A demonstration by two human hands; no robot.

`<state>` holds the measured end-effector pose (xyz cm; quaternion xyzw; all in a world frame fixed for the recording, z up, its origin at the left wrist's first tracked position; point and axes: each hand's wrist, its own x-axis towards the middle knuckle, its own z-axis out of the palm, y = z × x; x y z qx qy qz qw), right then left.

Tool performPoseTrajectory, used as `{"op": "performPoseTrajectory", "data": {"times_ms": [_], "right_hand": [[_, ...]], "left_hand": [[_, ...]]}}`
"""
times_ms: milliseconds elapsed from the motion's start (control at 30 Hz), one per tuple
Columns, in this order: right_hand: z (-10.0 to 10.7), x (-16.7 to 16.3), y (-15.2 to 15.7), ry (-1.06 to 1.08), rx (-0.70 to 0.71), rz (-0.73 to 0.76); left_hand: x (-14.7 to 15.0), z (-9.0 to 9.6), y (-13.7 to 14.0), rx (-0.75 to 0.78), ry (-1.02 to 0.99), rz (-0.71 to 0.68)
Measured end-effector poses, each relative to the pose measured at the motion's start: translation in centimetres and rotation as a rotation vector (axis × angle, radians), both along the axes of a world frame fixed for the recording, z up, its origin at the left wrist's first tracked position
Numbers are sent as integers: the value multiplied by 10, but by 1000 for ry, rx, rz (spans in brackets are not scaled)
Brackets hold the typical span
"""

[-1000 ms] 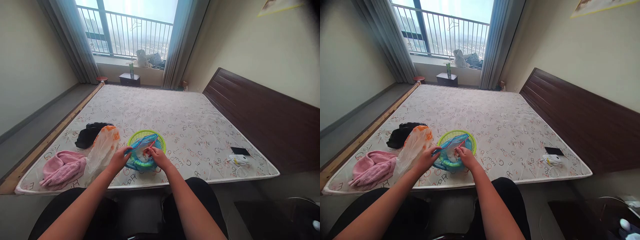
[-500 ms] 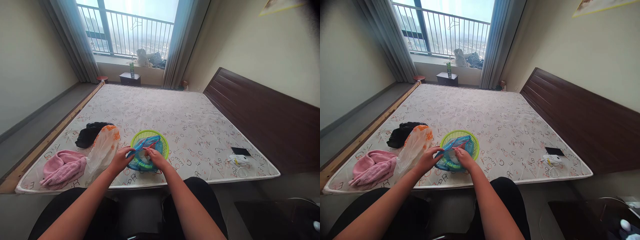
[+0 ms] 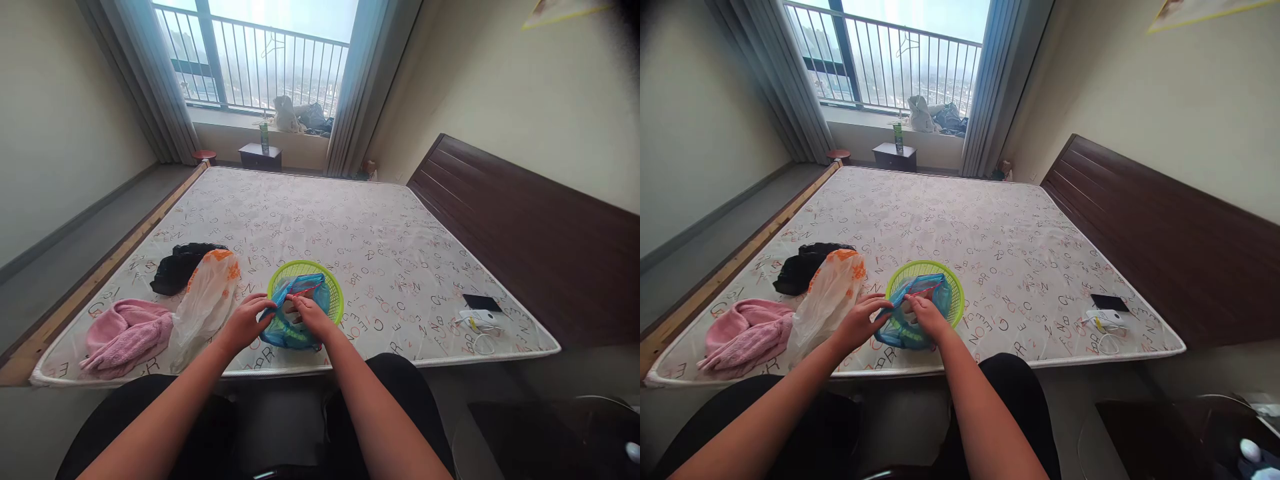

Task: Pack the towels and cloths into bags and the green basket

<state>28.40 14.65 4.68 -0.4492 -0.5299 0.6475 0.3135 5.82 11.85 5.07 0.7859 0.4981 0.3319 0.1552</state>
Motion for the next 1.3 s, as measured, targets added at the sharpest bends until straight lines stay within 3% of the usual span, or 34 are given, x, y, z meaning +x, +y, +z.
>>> {"op": "performPoseTrajectory", "data": {"times_ms": [300, 433, 667, 833, 1000, 1133, 1300], "right_hand": [[34, 12, 1, 320, -45, -115], [54, 20, 0, 377, -2, -117], [112, 22, -21, 72, 239, -91], [156, 16, -44, -138, 475, 99], [179, 14, -57, -245, 652, 201], [180, 24, -58, -93, 506, 119], [150, 45, -35, 100, 225, -33]], "left_hand": [[-7, -4, 5, -106, 29, 182], [-9, -3, 7, -59, 49, 198], [7, 27, -10, 110, -4, 60], [28, 53, -30, 116, -104, -89], [43, 66, -44, 106, -197, -207], [43, 68, -47, 112, -260, -213], [35, 54, -40, 1, -270, -52]]}}
